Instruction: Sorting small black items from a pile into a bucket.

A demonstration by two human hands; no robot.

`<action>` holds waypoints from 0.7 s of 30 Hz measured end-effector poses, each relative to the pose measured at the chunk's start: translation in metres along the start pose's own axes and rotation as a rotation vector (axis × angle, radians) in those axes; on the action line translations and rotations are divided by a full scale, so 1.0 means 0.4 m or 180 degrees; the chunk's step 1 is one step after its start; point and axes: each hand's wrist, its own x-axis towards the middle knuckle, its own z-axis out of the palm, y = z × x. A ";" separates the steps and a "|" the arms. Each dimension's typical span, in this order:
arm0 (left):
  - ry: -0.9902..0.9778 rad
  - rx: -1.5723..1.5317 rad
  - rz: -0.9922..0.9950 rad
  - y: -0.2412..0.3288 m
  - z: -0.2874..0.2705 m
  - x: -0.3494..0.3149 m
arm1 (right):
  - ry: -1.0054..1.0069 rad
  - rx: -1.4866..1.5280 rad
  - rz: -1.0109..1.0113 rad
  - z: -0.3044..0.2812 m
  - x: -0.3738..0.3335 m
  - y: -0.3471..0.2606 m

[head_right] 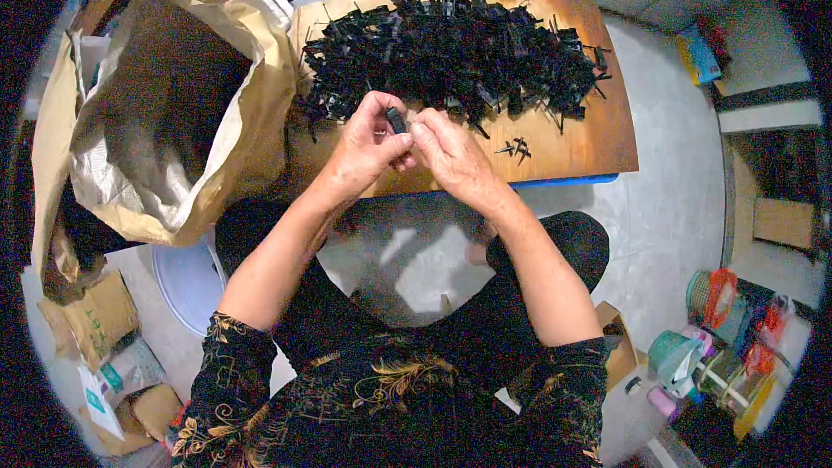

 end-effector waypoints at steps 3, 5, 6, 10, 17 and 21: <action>0.0039 0.0509 -0.0059 0.003 0.001 0.003 | -0.0051 -0.0195 -0.0001 -0.007 -0.001 -0.003; 0.0018 0.0563 -0.0017 -0.002 -0.001 0.004 | -0.0020 -0.0186 -0.0011 -0.005 0.001 0.003; 0.0004 0.0622 0.0043 -0.003 -0.001 0.005 | 0.0009 -0.0184 -0.0039 -0.003 0.002 0.006; 0.0102 0.1074 0.0071 0.006 -0.001 0.000 | 0.0056 -0.0368 -0.0051 0.008 0.004 0.000; 0.0642 0.2209 0.0919 -0.013 0.002 0.002 | 0.0410 -0.0323 -0.0281 0.045 0.026 0.038; 0.0583 0.2338 0.0873 0.012 0.003 0.004 | 0.0605 -0.0388 -0.0432 0.051 0.026 0.036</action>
